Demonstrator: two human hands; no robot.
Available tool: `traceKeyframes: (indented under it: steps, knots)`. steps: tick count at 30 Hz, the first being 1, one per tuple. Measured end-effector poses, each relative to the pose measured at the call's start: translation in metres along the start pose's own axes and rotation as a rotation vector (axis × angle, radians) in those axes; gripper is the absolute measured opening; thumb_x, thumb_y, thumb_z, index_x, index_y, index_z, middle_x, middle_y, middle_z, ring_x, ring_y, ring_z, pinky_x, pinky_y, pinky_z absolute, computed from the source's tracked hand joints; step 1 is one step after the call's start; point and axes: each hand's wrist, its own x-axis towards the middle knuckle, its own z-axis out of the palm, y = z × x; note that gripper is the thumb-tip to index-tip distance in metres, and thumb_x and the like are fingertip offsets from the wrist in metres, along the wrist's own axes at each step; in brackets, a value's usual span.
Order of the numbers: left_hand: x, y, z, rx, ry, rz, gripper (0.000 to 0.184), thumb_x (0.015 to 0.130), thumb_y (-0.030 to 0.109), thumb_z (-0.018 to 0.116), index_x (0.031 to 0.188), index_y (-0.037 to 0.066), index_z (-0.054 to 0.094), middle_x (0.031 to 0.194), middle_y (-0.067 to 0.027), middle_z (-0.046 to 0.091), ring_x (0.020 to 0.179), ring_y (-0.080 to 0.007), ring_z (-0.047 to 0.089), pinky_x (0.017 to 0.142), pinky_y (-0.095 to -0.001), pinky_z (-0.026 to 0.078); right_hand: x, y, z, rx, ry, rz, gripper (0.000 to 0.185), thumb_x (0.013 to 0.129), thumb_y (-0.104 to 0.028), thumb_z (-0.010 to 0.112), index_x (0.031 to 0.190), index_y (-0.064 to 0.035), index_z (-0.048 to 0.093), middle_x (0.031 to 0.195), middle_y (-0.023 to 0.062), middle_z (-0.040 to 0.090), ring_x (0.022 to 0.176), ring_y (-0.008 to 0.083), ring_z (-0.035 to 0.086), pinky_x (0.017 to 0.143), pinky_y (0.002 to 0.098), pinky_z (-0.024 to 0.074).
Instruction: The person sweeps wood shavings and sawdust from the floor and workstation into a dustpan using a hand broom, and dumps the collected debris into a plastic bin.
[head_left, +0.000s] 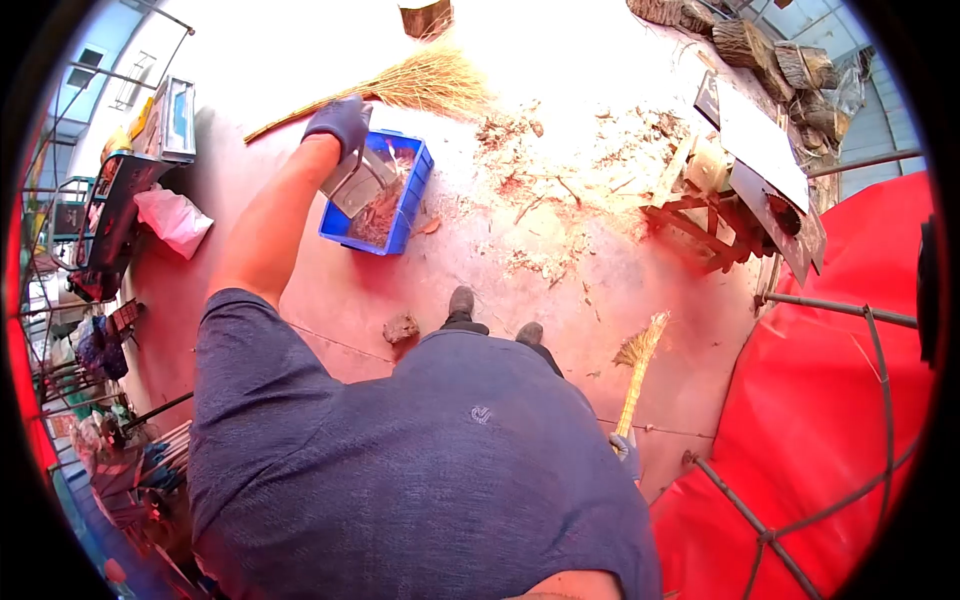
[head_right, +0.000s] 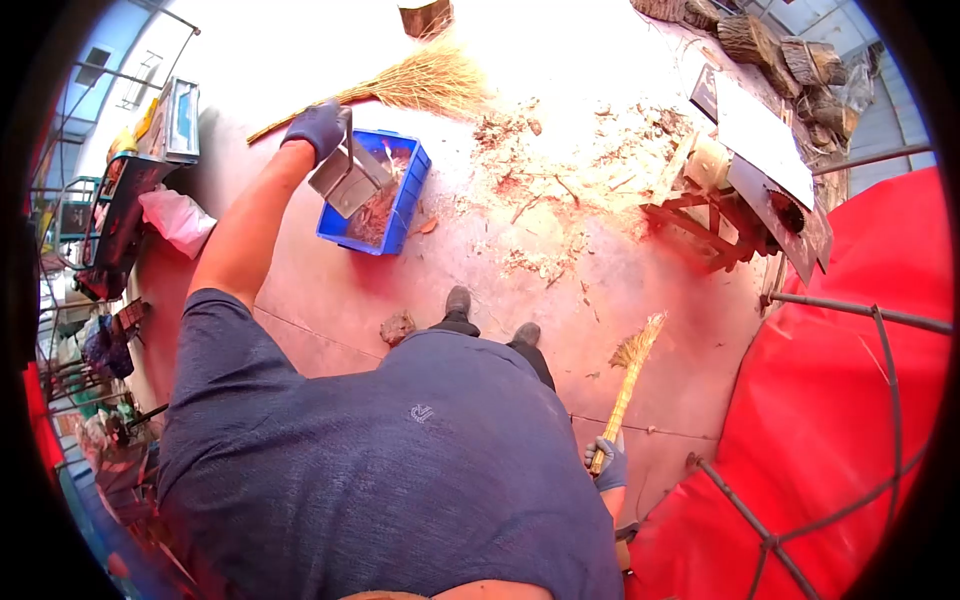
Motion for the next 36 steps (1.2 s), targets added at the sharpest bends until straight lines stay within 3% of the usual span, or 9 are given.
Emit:
traceKeyframes:
  steps: [3,6,9,12,24,26,29,33,36]
  knots:
    - [-0.037,-0.066,-0.063,-0.129,0.187,-0.238,0.043,0.096,0.042,0.049,0.111,0.005,0.065,0.108,-0.0233,0.067,0.103,-0.0411,0.063,0.089,-0.0456,0.049,0.040,-0.019,-0.024,-0.014,-0.069,0.084,0.046,0.087,-0.005,0.060,0.126,-0.0141,0.037,0.070,0.0111,0.054,0.051,0.0205,0.055,0.042,0.0319,0.0464]
    - [-0.083,-0.137,-0.081,-0.407,0.363,-0.301,0.036,0.094,0.036,0.061,0.089,0.002,0.068,0.068,-0.0034,0.060,0.065,-0.0120,0.052,0.062,-0.0311,0.043,0.082,-0.033,-0.063,-0.030,-0.121,0.141,0.047,0.087,-0.005,0.059,0.127,-0.0140,0.035,0.070,0.0129,0.055,0.050,0.0219,0.056,0.042,0.0332,0.0467]
    - [-0.144,-0.145,-0.095,-0.581,0.382,-0.345,0.028,0.096,0.029,0.062,0.090,0.002,0.069,0.076,-0.0012,0.062,0.071,-0.0077,0.050,0.064,-0.0254,0.040,0.098,-0.069,-0.065,-0.145,-0.107,0.131,0.044,0.087,-0.003,0.058,0.124,-0.0136,0.036,0.068,0.0143,0.055,0.049,0.0236,0.056,0.040,0.0342,0.0465]
    - [-0.179,-0.135,-0.071,-0.743,0.613,-0.159,0.025,0.096,0.029,0.064,0.089,0.005,0.067,0.070,0.0057,0.054,0.055,-0.0021,0.040,0.049,-0.0216,0.030,0.122,-0.102,-0.066,-0.211,-0.129,0.098,0.035,0.088,-0.006,0.059,0.116,-0.0147,0.040,0.067,0.0120,0.056,0.050,0.0223,0.057,0.040,0.0338,0.0453]
    - [-0.158,0.023,0.042,-1.025,0.105,-0.361,0.021,0.093,0.023,0.063,0.091,0.002,0.066,0.067,0.0038,0.051,0.058,-0.0037,0.042,0.052,-0.0235,0.038,0.153,-0.203,0.100,-0.381,-0.324,0.054,0.046,0.088,-0.017,0.072,0.124,-0.0086,0.044,0.078,0.0098,0.061,0.053,0.0187,0.060,0.042,0.0298,0.0472]
    - [-0.135,0.029,0.096,-1.014,0.177,-0.195,0.020,0.092,0.022,0.064,0.090,0.001,0.067,0.069,0.0020,0.056,0.061,-0.0055,0.047,0.056,-0.0258,0.041,0.169,-0.208,0.130,-0.449,-0.316,0.016,0.051,0.087,-0.012,0.070,0.131,-0.0080,0.044,0.079,0.0102,0.062,0.054,0.0174,0.060,0.044,0.0295,0.0475]
    - [-0.119,0.052,0.118,-0.946,0.065,-0.203,0.022,0.091,0.023,0.066,0.091,0.002,0.067,0.068,-0.0018,0.059,0.062,-0.0090,0.050,0.058,-0.0292,0.043,0.210,-0.223,0.181,-0.997,-0.156,-0.089,0.061,0.079,-0.009,0.065,0.138,-0.0072,0.046,0.076,0.0105,0.063,0.057,0.0174,0.061,0.050,0.0318,0.0492]
    - [-0.102,0.064,0.152,-0.823,-0.048,-0.316,0.025,0.089,0.027,0.069,0.090,0.003,0.067,0.064,-0.0061,0.058,0.059,-0.0129,0.051,0.057,-0.0326,0.043,0.253,-0.242,0.308,-1.198,-0.257,-0.235,0.045,0.083,-0.021,0.066,0.124,-0.0045,0.058,0.077,0.0132,0.066,0.057,0.0177,0.062,0.055,0.0339,0.0511]
    - [-0.086,0.074,0.172,-0.877,-0.072,-0.383,0.024,0.088,0.026,0.069,0.086,0.002,0.065,0.063,-0.0067,0.056,0.057,-0.0124,0.050,0.055,-0.0327,0.042,0.334,-0.232,0.396,-1.414,-0.390,-0.363,0.044,0.089,-0.040,0.060,0.117,-0.0058,0.061,0.100,0.0232,0.069,0.094,0.0377,0.067,0.085,0.0447,0.0509]
